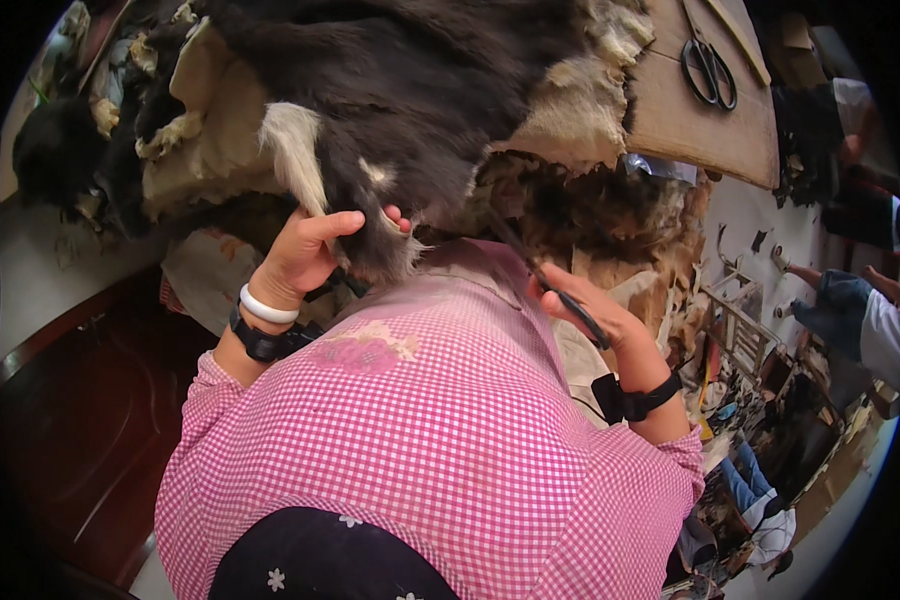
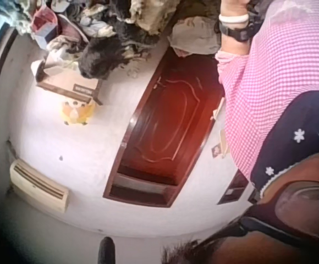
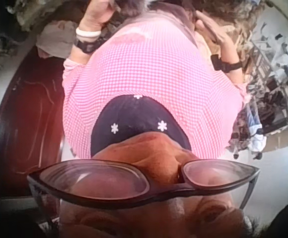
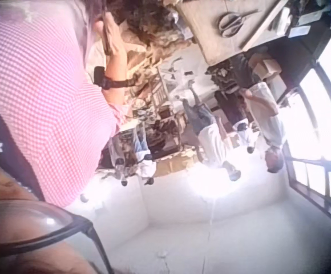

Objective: The recorder uses scissors to trim and shape large fur pelts on a workshop table.

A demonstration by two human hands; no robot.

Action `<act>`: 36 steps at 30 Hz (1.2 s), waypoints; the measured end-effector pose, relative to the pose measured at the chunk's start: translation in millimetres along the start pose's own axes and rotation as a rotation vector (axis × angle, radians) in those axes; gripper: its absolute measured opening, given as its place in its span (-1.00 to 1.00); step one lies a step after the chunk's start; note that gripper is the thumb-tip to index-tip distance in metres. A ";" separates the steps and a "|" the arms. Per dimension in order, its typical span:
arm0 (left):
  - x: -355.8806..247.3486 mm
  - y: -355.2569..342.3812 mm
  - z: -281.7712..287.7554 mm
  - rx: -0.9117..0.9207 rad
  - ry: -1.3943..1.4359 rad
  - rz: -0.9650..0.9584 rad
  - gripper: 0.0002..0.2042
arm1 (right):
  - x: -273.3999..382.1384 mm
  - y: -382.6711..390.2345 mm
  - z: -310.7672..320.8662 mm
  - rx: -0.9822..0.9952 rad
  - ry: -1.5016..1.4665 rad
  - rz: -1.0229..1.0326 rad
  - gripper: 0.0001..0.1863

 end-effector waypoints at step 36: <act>26.8 22.4 22.8 -0.140 -0.160 -0.065 -0.61 | -1.0 -11.5 -75.7 0.102 0.079 0.059 -0.08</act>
Point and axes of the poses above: each hand's wrist, its own y-axis away from the middle knuckle, its own z-axis out of the back of the hand, x = y × z, the point moved 4 cm from there along -y, towards the middle knuckle, and after that the axes turned 1 degree about -x, right-handed, at the moved point
